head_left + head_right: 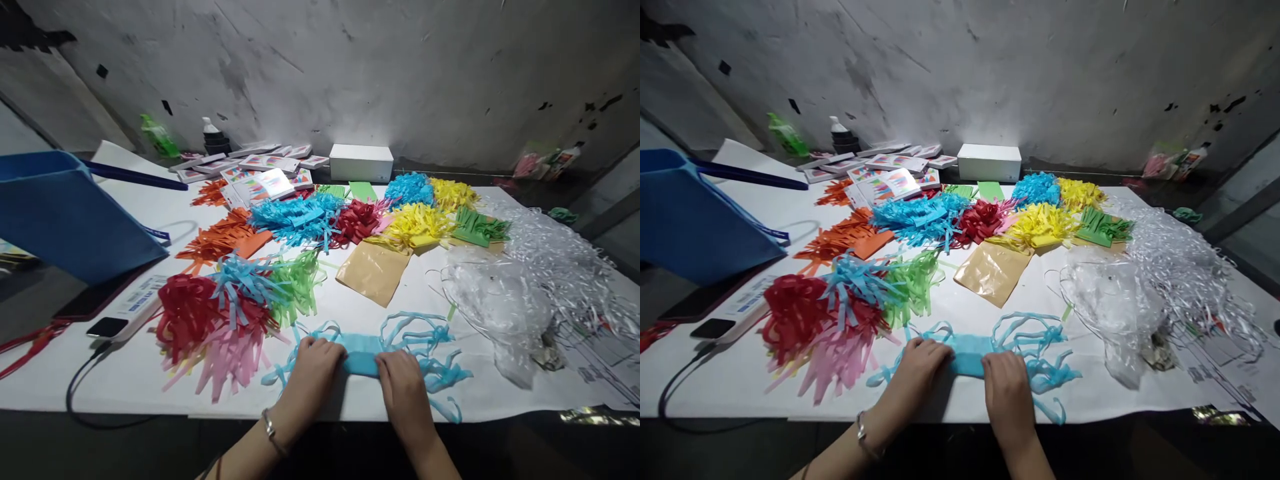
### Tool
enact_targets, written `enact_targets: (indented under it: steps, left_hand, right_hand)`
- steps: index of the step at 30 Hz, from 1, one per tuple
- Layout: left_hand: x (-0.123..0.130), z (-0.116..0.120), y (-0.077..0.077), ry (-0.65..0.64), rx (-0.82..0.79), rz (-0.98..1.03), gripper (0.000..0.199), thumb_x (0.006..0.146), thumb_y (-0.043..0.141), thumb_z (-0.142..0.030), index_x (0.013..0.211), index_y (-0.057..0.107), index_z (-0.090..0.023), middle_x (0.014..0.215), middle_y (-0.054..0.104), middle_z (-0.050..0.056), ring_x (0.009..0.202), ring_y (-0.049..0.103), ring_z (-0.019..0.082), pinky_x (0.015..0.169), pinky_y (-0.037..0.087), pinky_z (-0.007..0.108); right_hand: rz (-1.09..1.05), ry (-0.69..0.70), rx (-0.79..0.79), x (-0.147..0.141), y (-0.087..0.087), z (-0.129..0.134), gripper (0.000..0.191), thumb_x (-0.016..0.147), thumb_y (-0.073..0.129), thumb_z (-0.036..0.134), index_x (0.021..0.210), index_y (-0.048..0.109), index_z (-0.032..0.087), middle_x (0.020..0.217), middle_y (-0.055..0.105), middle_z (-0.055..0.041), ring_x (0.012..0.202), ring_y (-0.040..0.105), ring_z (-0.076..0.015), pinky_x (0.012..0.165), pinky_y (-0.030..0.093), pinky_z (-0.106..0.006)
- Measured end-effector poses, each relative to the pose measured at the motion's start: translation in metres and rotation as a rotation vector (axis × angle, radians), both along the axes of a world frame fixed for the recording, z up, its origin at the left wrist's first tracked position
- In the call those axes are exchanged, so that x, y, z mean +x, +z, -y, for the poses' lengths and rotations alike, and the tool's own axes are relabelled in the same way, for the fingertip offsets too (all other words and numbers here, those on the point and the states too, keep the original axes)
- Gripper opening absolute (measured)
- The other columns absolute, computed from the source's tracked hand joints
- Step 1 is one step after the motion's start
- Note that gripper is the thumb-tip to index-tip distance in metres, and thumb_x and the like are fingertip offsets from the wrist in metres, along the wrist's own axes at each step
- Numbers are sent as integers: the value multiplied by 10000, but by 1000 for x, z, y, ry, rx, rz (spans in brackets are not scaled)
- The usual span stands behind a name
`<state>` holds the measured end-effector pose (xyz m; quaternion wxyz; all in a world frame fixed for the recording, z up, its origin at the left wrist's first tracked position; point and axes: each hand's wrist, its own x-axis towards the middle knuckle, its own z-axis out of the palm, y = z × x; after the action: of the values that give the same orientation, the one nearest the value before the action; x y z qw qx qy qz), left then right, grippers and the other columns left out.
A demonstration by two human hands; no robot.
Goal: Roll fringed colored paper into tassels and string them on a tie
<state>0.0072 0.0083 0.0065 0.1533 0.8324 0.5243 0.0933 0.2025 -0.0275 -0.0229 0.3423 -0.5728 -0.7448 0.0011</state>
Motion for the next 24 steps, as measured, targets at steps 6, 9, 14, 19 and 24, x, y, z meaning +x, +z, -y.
enact_targets:
  steps: [6, 9, 14, 19, 24]
  left_hand:
    - [15, -29, 11, 88, -58, -99, 154, 966, 500, -221, 957, 646, -172, 920, 751, 82, 890, 699, 267, 772, 416, 373]
    - [16, -36, 15, 90, -83, -145, 160, 948, 494, -218, 942, 649, -176, 903, 758, 85, 880, 712, 277, 727, 424, 359]
    - [19, -46, 20, 87, -119, -226, 192, 923, 468, -218, 921, 655, -177, 898, 765, 107, 837, 724, 285, 658, 428, 342]
    - [21, -52, 21, 67, -136, -260, 189, 903, 474, -221, 927, 655, -173, 895, 763, 123, 836, 725, 298, 644, 435, 339]
    - [18, -49, 22, 25, -153, -230, 164, 869, 505, -190, 946, 651, -184, 902, 764, 101, 856, 722, 283, 668, 443, 330]
  right_hand:
    - [95, -185, -89, -12, -5, -28, 236, 1021, 420, 226, 828, 556, 218, 696, 646, -39, 666, 602, -225, 660, 354, -332]
    - [136, -230, -120, -13, -4, -27, 193, 991, 457, 177, 823, 542, 220, 670, 634, -24, 645, 600, -223, 676, 339, -343]
    - [162, -285, -125, -16, 3, -25, 163, 952, 479, 134, 830, 561, 205, 675, 633, -35, 671, 609, -242, 720, 364, -390]
    - [96, -137, 90, -15, 13, -13, 171, 949, 493, 162, 1047, 626, 205, 1085, 696, -92, 1087, 601, -296, 1080, 231, -598]
    - [137, 115, 132, -17, 1, -4, 167, 952, 519, 158, 1047, 649, 202, 990, 731, -36, 1085, 612, -251, 1175, 118, -550]
